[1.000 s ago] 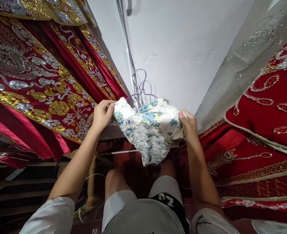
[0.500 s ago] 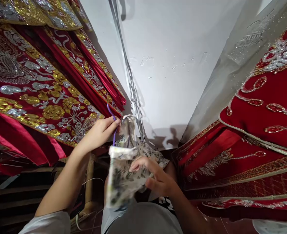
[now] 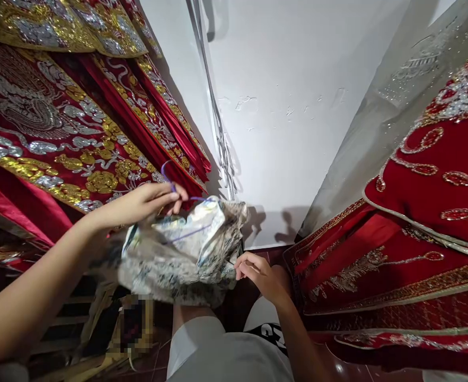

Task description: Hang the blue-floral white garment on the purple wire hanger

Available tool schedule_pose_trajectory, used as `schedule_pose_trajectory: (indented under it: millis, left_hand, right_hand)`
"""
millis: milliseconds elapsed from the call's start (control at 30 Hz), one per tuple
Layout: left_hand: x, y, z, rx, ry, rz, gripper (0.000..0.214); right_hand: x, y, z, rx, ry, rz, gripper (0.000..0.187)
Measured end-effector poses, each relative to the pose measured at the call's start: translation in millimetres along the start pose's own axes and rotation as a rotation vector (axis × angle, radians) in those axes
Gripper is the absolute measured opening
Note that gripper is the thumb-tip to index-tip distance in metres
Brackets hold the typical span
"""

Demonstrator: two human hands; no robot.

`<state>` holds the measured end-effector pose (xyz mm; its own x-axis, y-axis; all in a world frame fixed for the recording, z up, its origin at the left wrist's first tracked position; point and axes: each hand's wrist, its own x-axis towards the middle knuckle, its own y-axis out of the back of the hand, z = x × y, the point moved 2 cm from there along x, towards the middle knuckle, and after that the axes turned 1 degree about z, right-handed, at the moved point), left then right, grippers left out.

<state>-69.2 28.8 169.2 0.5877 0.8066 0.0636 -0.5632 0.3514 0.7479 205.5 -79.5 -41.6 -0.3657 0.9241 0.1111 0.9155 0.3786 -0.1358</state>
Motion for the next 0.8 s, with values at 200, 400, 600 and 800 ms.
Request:
schedule_pose_trajectory:
  millis: [200,400,600,800]
  left_hand:
    - [92,6.7,-11,-0.013,-0.004,0.373,0.028]
    - [139,5.8,-20,-0.341,0.034,0.105,0.027]
    - [126,-6.3,-19,-0.366,0.065,0.064,0.03]
    - [131,-18.7,-21,-0.352,0.061,0.071,0.037]
  right_hand:
    - [0,-9,9,0.01,-0.079,0.027,0.031]
    - [-6,-8,13,0.008,-0.105,0.039,0.035]
    - [26,-2,23,-0.163,-0.137,0.036,0.049]
    - [120,7,32,-0.788,-0.322,0.27,0.058]
